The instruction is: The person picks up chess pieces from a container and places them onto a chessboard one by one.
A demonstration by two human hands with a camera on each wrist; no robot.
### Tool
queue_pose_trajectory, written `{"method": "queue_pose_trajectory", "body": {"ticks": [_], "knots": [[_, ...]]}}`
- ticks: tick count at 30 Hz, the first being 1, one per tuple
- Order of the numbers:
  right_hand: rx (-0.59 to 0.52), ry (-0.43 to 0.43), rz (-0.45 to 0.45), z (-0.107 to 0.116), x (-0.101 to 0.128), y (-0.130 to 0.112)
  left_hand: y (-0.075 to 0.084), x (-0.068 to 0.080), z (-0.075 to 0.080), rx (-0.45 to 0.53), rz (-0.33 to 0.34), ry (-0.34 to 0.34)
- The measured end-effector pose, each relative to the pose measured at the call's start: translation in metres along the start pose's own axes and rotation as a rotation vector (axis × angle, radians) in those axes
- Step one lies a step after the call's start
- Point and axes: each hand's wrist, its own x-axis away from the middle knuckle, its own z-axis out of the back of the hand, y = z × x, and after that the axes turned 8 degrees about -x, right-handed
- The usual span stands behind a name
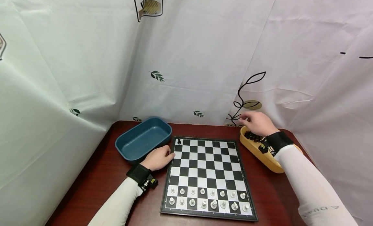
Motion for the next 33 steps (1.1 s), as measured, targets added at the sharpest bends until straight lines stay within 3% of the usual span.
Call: {"method": "queue_pose_trajectory", "body": {"ticks": [7, 18, 25, 33], "knots": [[0.003, 0.01, -0.015, 0.007, 0.011, 0.024, 0.0, 0.001, 0.0, -0.003, -0.005, 0.005], [0.03, -0.061, -0.07, 0.012, 0.03, 0.05, -0.001, -0.001, -0.002, 0.006, 0.001, 0.002], [0.096, -0.118, -0.072, 0.01, 0.034, 0.059, -0.002, -0.001, -0.001, 0.005, 0.0, 0.004], [0.097, -0.184, -0.093, 0.003, 0.037, 0.066, -0.001, 0.0, -0.001, 0.003, 0.002, 0.0]]}}
